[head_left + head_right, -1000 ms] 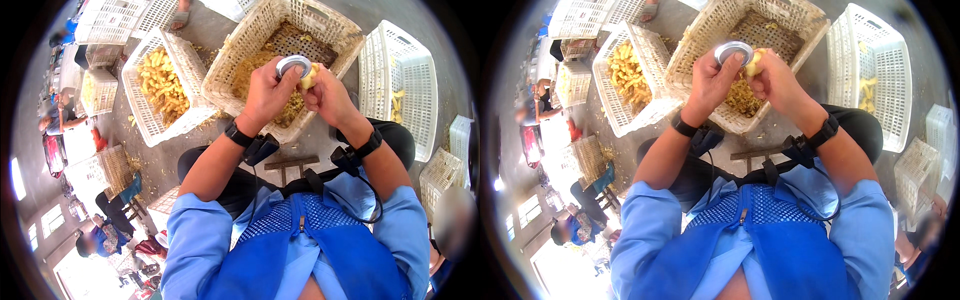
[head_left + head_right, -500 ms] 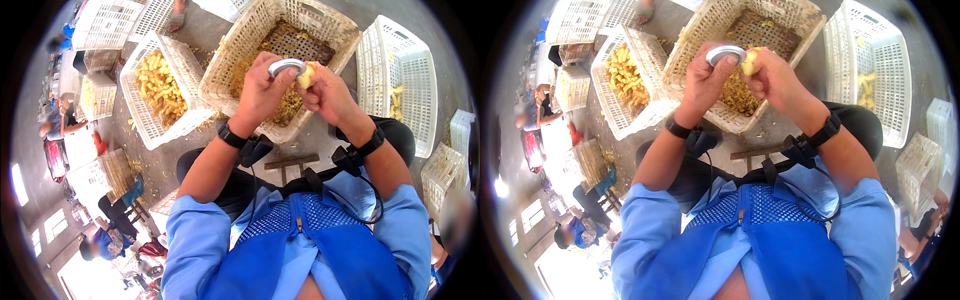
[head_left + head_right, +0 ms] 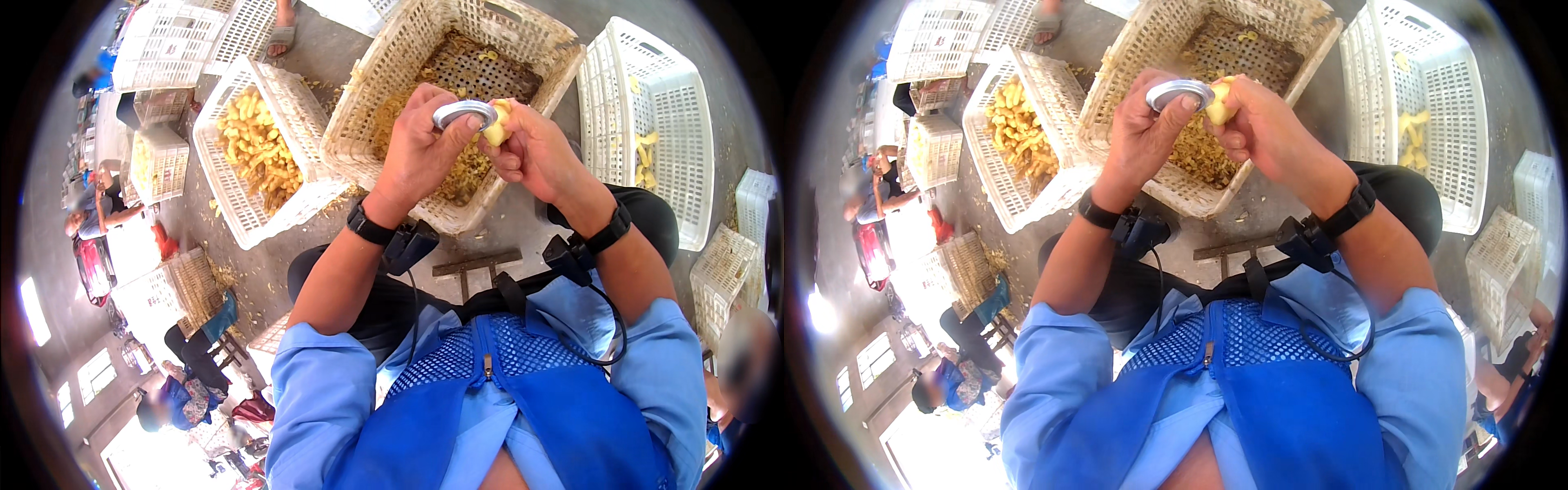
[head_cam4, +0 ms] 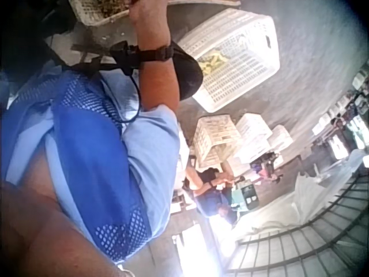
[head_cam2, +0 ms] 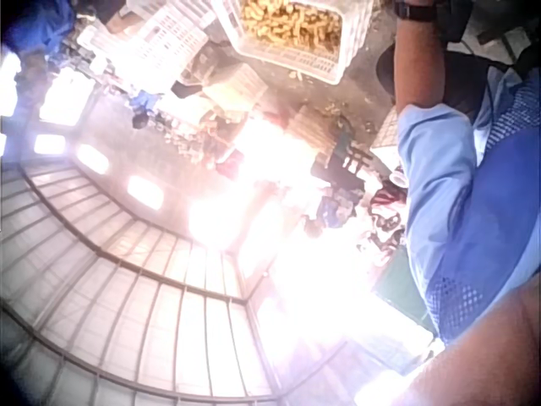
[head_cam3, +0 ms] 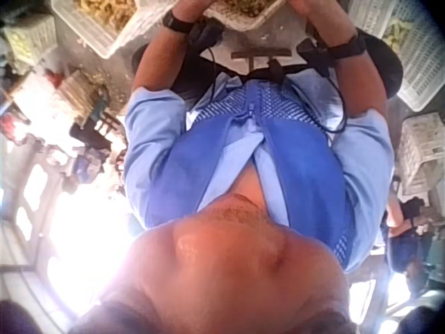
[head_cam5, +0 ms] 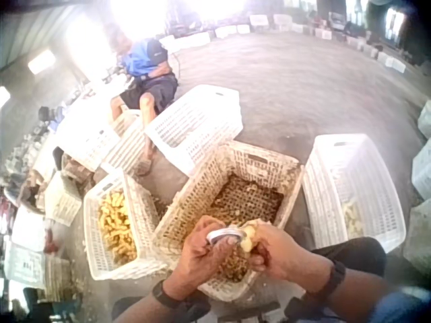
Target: The person peels ginger root using a metal ring tool by hand, placing the peeled pieces and peelings into different crates.
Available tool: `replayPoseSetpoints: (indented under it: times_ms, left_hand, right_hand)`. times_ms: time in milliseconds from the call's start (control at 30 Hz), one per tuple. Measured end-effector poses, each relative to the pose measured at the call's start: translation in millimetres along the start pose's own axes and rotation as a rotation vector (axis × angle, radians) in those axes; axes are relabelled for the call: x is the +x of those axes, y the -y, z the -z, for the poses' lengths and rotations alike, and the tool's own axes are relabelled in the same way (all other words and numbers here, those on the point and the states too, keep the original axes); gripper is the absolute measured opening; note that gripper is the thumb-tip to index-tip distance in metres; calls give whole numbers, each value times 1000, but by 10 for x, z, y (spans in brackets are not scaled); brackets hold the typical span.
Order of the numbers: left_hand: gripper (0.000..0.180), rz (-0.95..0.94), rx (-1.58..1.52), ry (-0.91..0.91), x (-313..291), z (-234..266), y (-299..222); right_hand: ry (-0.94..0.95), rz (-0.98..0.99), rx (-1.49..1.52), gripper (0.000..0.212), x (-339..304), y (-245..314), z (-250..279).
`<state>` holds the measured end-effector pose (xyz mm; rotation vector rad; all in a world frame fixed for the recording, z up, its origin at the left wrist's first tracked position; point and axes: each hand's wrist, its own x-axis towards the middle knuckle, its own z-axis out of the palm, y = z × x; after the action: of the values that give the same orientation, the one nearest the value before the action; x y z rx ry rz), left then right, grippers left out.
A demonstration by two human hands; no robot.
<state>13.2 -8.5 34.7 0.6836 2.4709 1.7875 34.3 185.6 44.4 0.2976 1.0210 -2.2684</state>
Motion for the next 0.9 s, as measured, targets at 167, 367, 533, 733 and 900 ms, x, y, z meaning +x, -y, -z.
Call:
replayPoseSetpoints:
  times_ms: [167,367,533,733,900]
  left_hand:
    - [17,-142,75,-4,48,0,-43]
    - [12,-147,130,-38,20,-107,-38]
    - [10,-204,218,-184,17,-332,11]
    - [7,-241,344,-188,16,-390,35]
    - [13,48,382,-322,41,-208,171]
  right_hand:
    - [26,-70,6,16,2,9,43]
    - [-16,-127,55,13,9,4,54]
    - [-108,-67,14,11,24,-43,78]
    - [-203,-103,63,11,70,-97,150]
    - [-141,-136,168,20,32,-121,-35]
